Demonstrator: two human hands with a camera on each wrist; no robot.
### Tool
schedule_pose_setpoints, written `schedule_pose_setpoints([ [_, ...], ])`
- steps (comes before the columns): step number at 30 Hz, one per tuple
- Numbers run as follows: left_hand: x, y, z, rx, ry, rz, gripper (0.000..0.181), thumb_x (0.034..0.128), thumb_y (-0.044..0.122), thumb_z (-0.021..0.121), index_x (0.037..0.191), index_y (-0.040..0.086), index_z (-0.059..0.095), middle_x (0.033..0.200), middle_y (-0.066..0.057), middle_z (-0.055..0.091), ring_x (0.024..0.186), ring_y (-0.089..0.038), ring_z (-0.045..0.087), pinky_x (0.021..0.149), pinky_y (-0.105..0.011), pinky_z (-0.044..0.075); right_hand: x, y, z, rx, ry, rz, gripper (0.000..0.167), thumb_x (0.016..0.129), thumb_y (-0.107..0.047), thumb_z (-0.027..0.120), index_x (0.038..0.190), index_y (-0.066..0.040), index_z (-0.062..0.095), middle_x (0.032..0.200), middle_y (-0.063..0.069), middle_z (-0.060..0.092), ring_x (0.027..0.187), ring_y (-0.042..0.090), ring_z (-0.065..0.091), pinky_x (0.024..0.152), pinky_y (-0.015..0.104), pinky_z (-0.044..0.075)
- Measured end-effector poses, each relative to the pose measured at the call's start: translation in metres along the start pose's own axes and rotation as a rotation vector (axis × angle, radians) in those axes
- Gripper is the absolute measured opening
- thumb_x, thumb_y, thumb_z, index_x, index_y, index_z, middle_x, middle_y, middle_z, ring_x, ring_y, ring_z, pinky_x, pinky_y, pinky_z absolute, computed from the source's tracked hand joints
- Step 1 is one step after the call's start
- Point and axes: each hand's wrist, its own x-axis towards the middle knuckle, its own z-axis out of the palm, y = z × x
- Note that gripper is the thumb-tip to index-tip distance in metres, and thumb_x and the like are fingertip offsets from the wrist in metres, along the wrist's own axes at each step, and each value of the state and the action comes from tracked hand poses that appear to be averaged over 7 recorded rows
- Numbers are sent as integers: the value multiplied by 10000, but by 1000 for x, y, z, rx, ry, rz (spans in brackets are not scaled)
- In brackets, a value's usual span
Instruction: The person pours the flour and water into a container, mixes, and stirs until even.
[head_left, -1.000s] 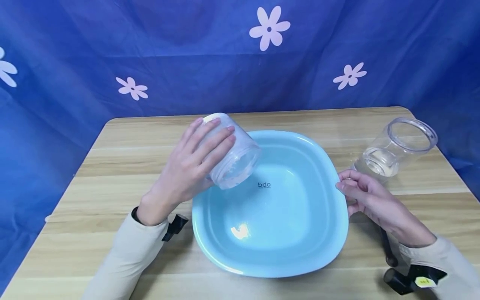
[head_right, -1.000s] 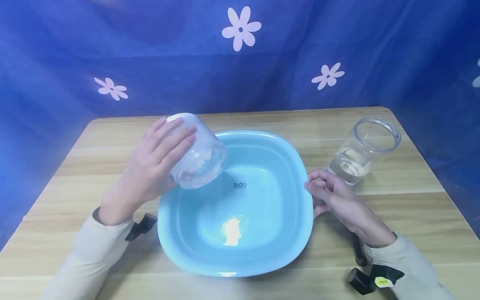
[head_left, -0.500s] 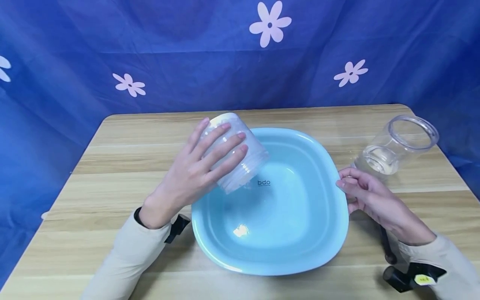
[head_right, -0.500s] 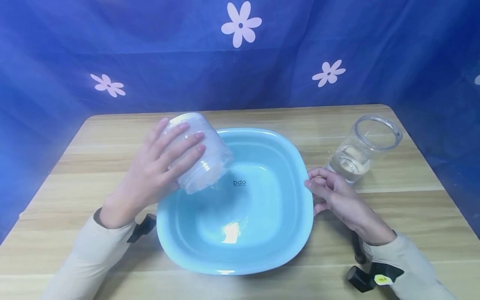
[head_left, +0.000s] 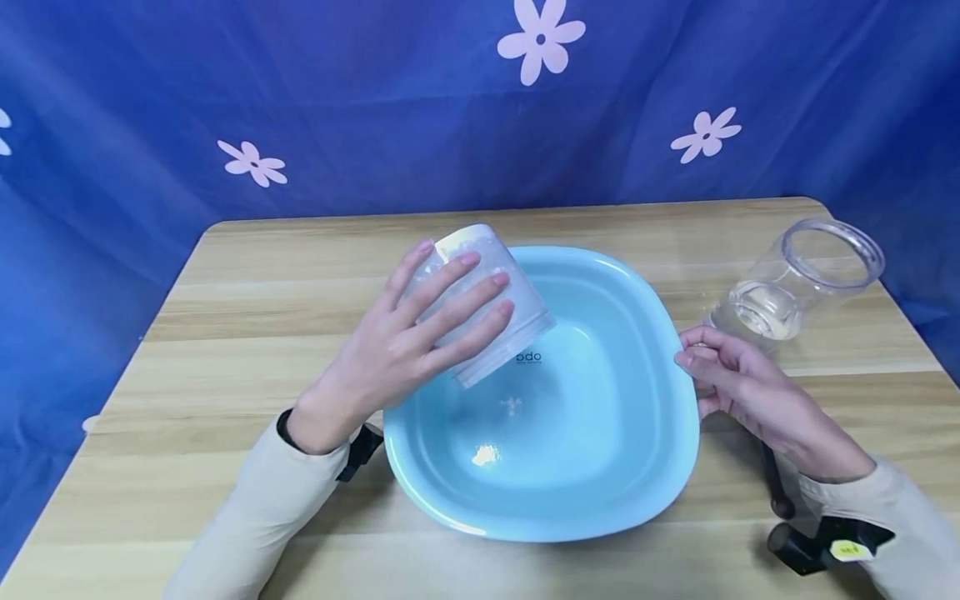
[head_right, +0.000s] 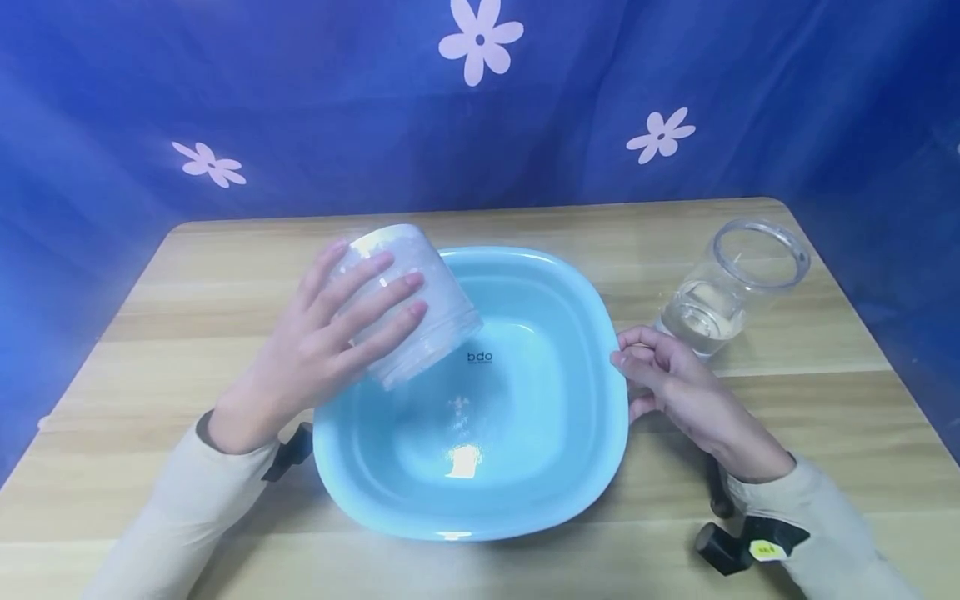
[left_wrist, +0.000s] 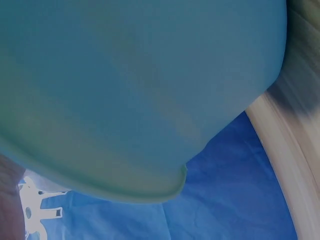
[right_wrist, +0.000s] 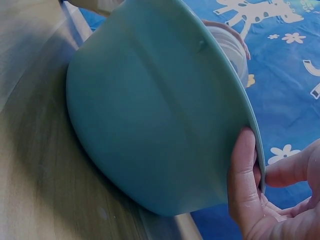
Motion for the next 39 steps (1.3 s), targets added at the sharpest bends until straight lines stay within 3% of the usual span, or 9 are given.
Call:
schedule_pose_setpoints([
  [10, 2, 2, 5, 1, 29, 6, 495, 904, -92, 569, 1345, 124, 505, 1379, -104, 521, 1279, -332, 461, 1090, -581, 333, -1, -3, -4, 0, -1, -2, 126, 1028, -32, 418, 1131, 5, 481, 939, 79, 656, 778, 208, 678, 580, 415, 594],
  [16, 2, 3, 3, 41, -10, 6, 490, 933, -70, 533, 1365, 155, 477, 1400, -77, 502, 1300, -301, 443, 1105, -571, 317, 0, -2, -5, 3, -6, -13, 132, 1028, -24, 414, 1134, 2, 486, 948, 80, 658, 783, 207, 679, 586, 415, 595],
  [23, 4, 3, 6, 4, 1, 24, 568, 900, -93, 583, 1396, 150, 447, 1428, -94, 474, 1306, -321, 431, 1096, -602, 307, 0, -2, -5, 0, -5, -33, 135, 1031, -27, 406, 1135, 6, 486, 949, 82, 661, 778, 205, 678, 571, 411, 592],
  [34, 0, 7, 6, 33, -38, 39, 592, 922, -86, 549, 1431, 180, 403, 1463, -57, 437, 1327, -288, 411, 1098, -614, 292, 1, 1, -2, 6, -5, -8, 132, 1032, -47, 420, 1136, 9, 479, 966, 86, 672, 801, 203, 680, 586, 402, 596],
  [39, -1, 9, 9, 42, -8, 60, 582, 916, -76, 563, 1423, 169, 416, 1444, -58, 461, 1310, -290, 432, 1094, -601, 311, -1, 3, -2, 6, -4, -4, 125, 1029, -43, 426, 1130, -3, 489, 965, 77, 675, 797, 193, 679, 588, 389, 597],
])
